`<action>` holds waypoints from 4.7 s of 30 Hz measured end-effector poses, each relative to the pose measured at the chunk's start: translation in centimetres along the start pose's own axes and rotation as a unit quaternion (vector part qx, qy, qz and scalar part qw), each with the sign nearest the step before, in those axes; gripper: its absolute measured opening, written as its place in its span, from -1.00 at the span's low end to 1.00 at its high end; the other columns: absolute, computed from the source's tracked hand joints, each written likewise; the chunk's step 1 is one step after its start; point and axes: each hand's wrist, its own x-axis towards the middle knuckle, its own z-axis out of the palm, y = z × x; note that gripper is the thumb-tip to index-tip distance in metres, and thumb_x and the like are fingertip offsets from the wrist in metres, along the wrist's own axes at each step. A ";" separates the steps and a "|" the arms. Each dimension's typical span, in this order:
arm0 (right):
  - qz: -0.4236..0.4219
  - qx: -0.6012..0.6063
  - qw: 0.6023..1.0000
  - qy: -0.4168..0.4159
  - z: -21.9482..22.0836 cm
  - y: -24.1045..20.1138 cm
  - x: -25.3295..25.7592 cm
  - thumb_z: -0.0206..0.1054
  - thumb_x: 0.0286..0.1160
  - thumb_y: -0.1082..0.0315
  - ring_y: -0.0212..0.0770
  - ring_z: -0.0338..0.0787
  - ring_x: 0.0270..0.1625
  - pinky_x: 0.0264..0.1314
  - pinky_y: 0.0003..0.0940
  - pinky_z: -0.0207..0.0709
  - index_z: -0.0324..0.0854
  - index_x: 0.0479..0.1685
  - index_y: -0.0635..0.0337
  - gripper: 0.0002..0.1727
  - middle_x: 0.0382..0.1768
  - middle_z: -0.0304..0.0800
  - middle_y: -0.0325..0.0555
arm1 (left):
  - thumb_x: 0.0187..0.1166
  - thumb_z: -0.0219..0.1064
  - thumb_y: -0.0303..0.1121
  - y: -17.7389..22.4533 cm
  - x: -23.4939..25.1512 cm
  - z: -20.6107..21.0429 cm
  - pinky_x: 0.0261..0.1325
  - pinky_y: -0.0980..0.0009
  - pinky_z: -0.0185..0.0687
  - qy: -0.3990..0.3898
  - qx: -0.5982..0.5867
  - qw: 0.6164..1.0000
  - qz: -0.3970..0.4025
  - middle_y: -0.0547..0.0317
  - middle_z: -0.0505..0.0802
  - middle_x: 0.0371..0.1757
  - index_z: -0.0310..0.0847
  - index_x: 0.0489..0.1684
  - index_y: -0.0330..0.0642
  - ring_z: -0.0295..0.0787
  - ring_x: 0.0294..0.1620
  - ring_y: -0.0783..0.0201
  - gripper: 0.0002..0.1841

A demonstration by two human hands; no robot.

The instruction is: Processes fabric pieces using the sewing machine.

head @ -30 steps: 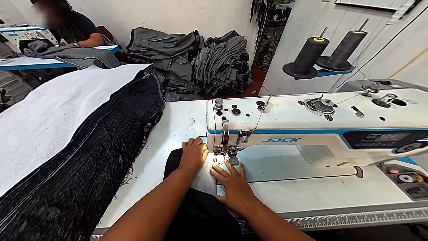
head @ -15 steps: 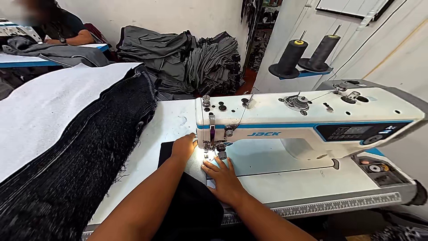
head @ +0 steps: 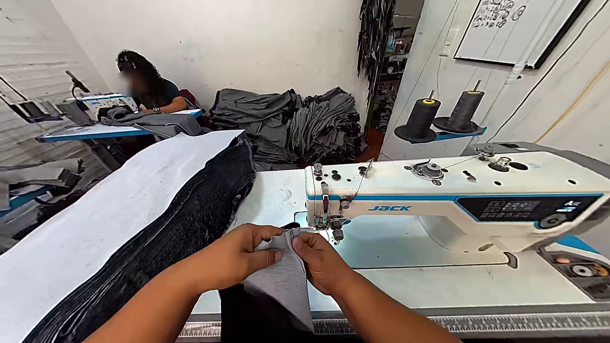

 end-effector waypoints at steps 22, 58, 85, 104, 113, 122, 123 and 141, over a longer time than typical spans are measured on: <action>-0.324 -0.318 0.886 0.097 -0.3 -1.2 -0.9 0.32 0.60 0.48 -0.66 0.60 -0.45 -0.30 -0.75 0.54 0.52 0.03 0.20 -0.86 -0.49 0.66 -0.38 | 0.71 0.25 -0.15 1.3 1.5 3.2 -0.41 0.26 0.55 0.148 0.336 0.924 0.105 0.26 0.66 -0.54 0.71 -0.36 -0.14 0.65 -0.50 0.30 -0.70; 0.187 -0.706 0.683 -0.018 -10.0 5.7 -3.3 0.31 0.42 -0.41 0.01 -0.01 0.92 0.78 0.51 -0.46 0.48 0.69 -0.17 -0.15 0.75 0.38 -0.42 | 0.74 0.30 -0.29 -15.5 13.2 11.3 0.23 -0.13 0.48 0.113 0.288 0.950 -0.041 -0.10 0.90 -0.01 0.84 0.00 -0.28 0.79 0.14 -0.10 -0.74; 0.187 -0.670 0.717 -0.041 -9.6 5.7 -3.9 0.23 0.65 -0.16 -0.01 -0.05 0.93 0.82 0.44 -0.51 0.48 0.69 -0.19 -0.36 0.77 0.35 -0.40 | 0.80 0.21 -0.08 -13.6 15.7 7.5 0.30 -0.33 0.55 0.060 0.313 0.921 -0.224 -0.40 0.82 0.14 0.62 0.26 -0.36 0.76 0.27 -0.36 -0.56; -0.147 -0.083 0.979 0.111 1.2 0.3 -0.9 0.24 0.72 0.33 -0.63 0.71 -0.30 -0.11 -0.65 0.64 0.65 -0.27 0.06 -0.83 -0.41 0.72 -0.45 | 0.37 0.51 -0.16 0.5 2.3 0.6 -0.22 0.71 0.62 0.114 0.142 0.978 0.107 0.52 0.79 -0.25 0.74 -0.47 0.06 0.70 -0.21 0.67 -0.86; -0.223 -0.206 0.950 0.079 -0.6 -1.7 -2.2 0.20 0.76 0.27 -0.71 0.63 -0.28 -0.13 -0.73 0.57 0.59 -0.12 -0.01 -0.90 -0.34 0.66 -0.52 | 0.47 0.41 -0.22 0.8 2.8 2.7 0.43 0.51 0.64 0.164 0.198 0.937 0.237 0.48 0.82 -0.32 0.79 -0.42 -0.05 0.81 -0.01 0.61 -0.84; -0.308 -0.282 0.902 0.114 -1.0 -1.8 -1.5 0.29 0.62 0.50 -0.67 0.64 -0.36 -0.23 -0.76 0.59 0.60 0.00 0.25 -0.90 -0.36 0.71 -0.38 | 0.64 0.29 -0.18 0.1 3.1 4.5 -0.32 0.65 0.50 0.212 0.271 0.923 0.173 0.37 0.71 -0.46 0.75 -0.30 -0.13 0.59 -0.44 0.58 -0.75; -0.278 -0.275 0.912 0.122 -1.2 -1.4 -1.6 0.30 0.60 0.52 -0.63 0.65 -0.40 -0.27 -0.71 0.59 0.52 0.14 0.26 -0.79 -0.38 0.71 -0.36 | 0.63 0.31 -0.22 -0.3 3.6 4.3 -0.34 0.53 0.53 0.219 0.288 0.918 0.161 0.31 0.71 -0.48 0.74 -0.37 -0.14 0.61 -0.45 0.48 -0.76; 0.209 -0.677 0.703 -0.068 -9.2 4.8 -5.1 0.24 0.52 -0.36 0.10 -0.12 0.93 0.79 0.50 -0.48 0.35 0.78 -0.13 -0.13 0.84 0.20 -0.27 | 0.69 0.36 -0.33 -14.5 11.7 12.6 0.28 -0.19 0.51 0.119 0.208 0.968 -0.069 -0.15 0.88 -0.08 0.85 -0.09 -0.34 0.80 0.07 -0.12 -0.77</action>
